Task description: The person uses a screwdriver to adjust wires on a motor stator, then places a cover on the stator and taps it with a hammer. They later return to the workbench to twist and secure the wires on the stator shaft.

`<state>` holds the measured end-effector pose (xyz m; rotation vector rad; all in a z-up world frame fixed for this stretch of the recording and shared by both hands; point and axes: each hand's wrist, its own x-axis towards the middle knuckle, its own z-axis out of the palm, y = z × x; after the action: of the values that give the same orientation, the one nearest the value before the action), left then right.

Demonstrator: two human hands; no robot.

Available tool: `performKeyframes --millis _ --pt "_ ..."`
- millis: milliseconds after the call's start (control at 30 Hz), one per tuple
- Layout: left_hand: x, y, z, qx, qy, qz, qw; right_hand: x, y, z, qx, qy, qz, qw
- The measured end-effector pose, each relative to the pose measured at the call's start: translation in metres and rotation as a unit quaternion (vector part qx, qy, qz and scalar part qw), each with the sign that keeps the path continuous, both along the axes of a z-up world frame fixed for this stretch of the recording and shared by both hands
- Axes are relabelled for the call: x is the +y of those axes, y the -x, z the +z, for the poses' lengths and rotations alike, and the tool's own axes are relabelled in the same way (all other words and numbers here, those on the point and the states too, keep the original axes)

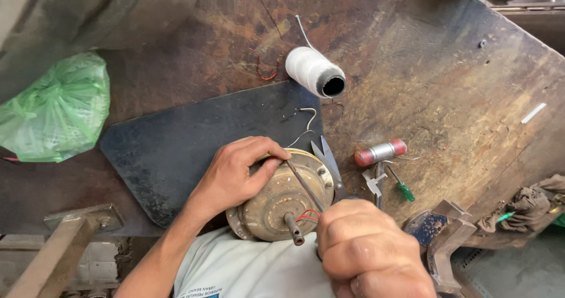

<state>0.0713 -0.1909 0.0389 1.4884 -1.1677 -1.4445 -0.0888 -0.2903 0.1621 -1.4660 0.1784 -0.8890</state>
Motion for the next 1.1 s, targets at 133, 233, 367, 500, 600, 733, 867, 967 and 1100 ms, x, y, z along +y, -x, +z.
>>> performKeyframes --millis 133,233,367,500,600,733,867,967,1100 --pt "0.002 -0.002 0.002 0.002 0.014 0.006 1.0 -0.012 -0.026 -0.01 -0.061 0.005 0.071 0.996" --pt "0.003 -0.004 0.005 0.004 0.026 0.002 1.0 0.003 -0.026 -0.002 0.035 0.039 0.093 0.994" --pt "0.013 -0.005 0.016 0.002 0.014 -0.004 1.0 0.059 -0.061 -0.038 -0.198 0.085 -0.356 0.909" --pt "0.022 -0.006 0.013 0.019 0.041 0.001 0.999 0.066 -0.034 -0.038 -0.2 0.017 -0.319 0.926" --pt "0.019 -0.01 0.008 0.012 0.05 0.005 0.999 0.025 -0.013 -0.027 -0.165 -0.064 -0.012 0.984" --pt "0.022 -0.008 0.009 0.017 0.048 0.004 0.999 0.001 -0.02 -0.025 -0.098 -0.065 0.071 0.991" --pt "0.022 -0.01 0.007 0.018 0.07 0.013 0.997 0.06 -0.048 -0.023 -0.061 -0.001 -0.334 0.941" --pt "0.025 -0.013 0.002 0.032 0.045 0.013 0.998 0.058 -0.052 -0.029 -0.173 -0.012 -0.284 0.943" --pt "0.026 -0.007 0.003 0.014 0.047 0.002 0.999 -0.001 -0.034 -0.023 -0.134 -0.055 0.154 0.977"
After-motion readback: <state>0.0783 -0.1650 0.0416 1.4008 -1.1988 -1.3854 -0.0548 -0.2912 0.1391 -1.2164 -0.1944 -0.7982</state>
